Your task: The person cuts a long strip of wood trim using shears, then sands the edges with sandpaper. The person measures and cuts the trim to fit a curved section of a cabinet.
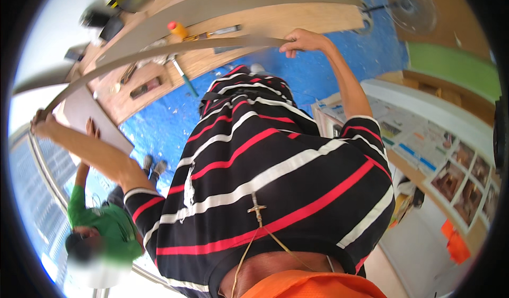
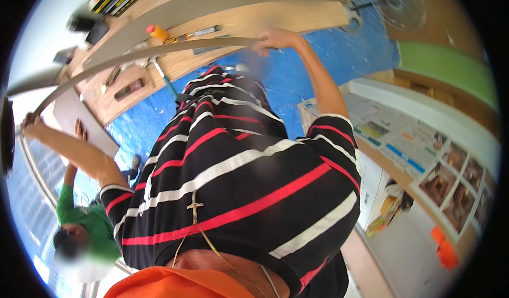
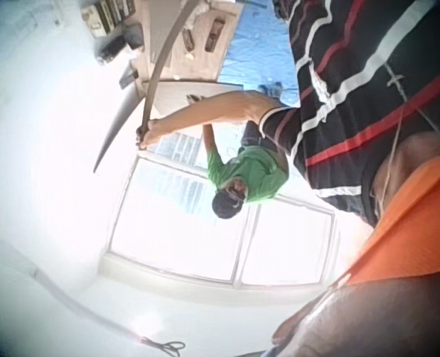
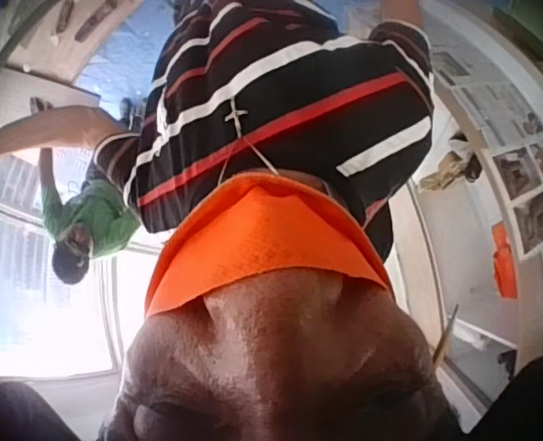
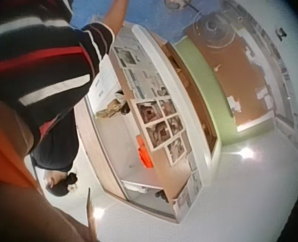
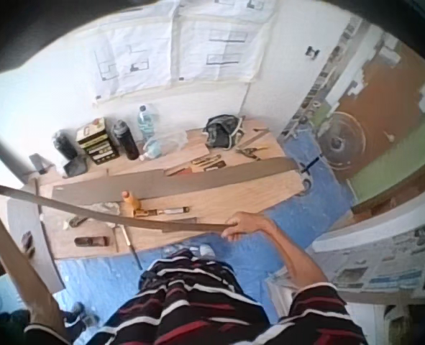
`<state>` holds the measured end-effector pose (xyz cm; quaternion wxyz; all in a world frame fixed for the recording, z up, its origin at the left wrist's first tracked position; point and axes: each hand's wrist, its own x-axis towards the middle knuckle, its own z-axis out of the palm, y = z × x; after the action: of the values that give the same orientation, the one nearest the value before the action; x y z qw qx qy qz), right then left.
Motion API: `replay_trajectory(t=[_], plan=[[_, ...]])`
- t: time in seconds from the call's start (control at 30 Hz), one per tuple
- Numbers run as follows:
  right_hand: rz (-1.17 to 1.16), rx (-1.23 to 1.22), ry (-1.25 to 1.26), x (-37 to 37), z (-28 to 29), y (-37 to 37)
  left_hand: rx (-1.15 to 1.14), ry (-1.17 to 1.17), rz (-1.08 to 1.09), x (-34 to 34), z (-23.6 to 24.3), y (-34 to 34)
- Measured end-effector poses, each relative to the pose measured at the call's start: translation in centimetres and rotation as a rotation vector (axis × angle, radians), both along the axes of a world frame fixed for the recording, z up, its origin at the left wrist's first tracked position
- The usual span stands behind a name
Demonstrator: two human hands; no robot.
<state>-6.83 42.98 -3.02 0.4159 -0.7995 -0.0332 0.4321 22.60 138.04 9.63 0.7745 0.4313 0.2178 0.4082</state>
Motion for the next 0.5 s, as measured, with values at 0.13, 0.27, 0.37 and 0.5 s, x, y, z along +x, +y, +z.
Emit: replay_trajectory(t=[0.13,0.27,0.37,0.5], plan=[[-0.102,0.242,0.114,-1.9,0.8,-2.5,-0.201,-0.249,-0.117,0.6,-0.4,-0.2],[-0.101,0.284,0.185,-2.6,2.7,-2.8,-0.068,-0.178,-0.081,0.1,-1.9,-4.0],[-0.099,0.301,0.198,-3.0,3.9,-1.9,-0.008,-0.102,-0.092,-0.4,-3.3,-5.3],[-0.198,0.409,0.282,-3.8,4.6,-0.5,-0.016,-0.054,-0.119,-0.6,-5.5,-5.3]])
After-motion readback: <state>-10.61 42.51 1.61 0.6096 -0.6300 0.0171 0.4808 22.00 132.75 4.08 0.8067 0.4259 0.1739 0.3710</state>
